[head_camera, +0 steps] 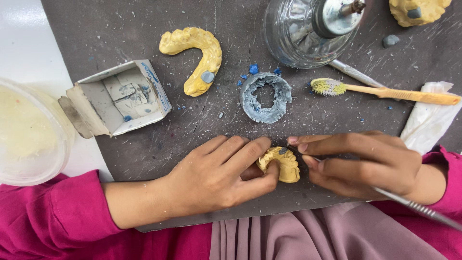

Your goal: The person holds a yellow dental impression model on a bench and uses a metal probe to pick and scrape small blue wax pieces off the teeth, occasionally repositioning the model and brushing it with a toothbrush.

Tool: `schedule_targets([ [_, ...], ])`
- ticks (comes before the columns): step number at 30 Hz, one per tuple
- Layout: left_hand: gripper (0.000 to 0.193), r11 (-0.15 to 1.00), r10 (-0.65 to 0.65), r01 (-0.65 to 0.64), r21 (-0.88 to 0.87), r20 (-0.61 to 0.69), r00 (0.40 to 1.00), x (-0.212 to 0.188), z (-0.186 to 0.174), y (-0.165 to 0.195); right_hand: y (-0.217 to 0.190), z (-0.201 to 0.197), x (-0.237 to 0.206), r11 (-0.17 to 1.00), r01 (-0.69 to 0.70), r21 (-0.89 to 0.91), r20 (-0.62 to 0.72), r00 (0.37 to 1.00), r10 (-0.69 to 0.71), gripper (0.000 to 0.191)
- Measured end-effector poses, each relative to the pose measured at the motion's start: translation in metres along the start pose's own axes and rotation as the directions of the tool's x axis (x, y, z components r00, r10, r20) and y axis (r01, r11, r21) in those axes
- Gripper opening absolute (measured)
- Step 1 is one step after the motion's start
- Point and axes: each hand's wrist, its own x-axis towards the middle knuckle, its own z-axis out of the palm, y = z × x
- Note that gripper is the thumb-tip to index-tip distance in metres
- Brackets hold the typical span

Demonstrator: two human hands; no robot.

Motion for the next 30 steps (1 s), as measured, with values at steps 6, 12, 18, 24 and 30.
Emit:
schedule_targets([
  [6,0.023,1.0,-0.002,0.002,-0.016,0.006,1.0,-0.001,0.0,-0.001,0.003,0.002,0.001,0.979,-0.178,0.095,-0.055,0.981,0.184,0.025],
  [12,0.025,0.999,-0.001,0.002,-0.037,0.01,1.0,-0.001,0.001,-0.001,0.006,0.002,0.008,0.996,-0.044,0.072,-0.035,0.998,0.047,0.026],
  [18,0.025,1.0,-0.009,0.009,-0.013,0.002,1.0,-0.002,0.0,0.001,0.01,-0.003,0.011,0.997,0.033,0.075,0.017,0.999,-0.035,0.026],
  [24,0.025,1.0,-0.011,0.011,-0.017,0.0,1.0,-0.001,0.0,0.001,0.01,-0.004,0.011,0.997,0.057,0.06,0.032,0.998,-0.059,0.027],
  [30,0.025,0.999,-0.005,0.005,-0.032,0.007,1.0,-0.002,0.0,0.0,0.01,-0.004,0.015,0.994,0.091,0.058,0.04,0.995,-0.094,0.026],
])
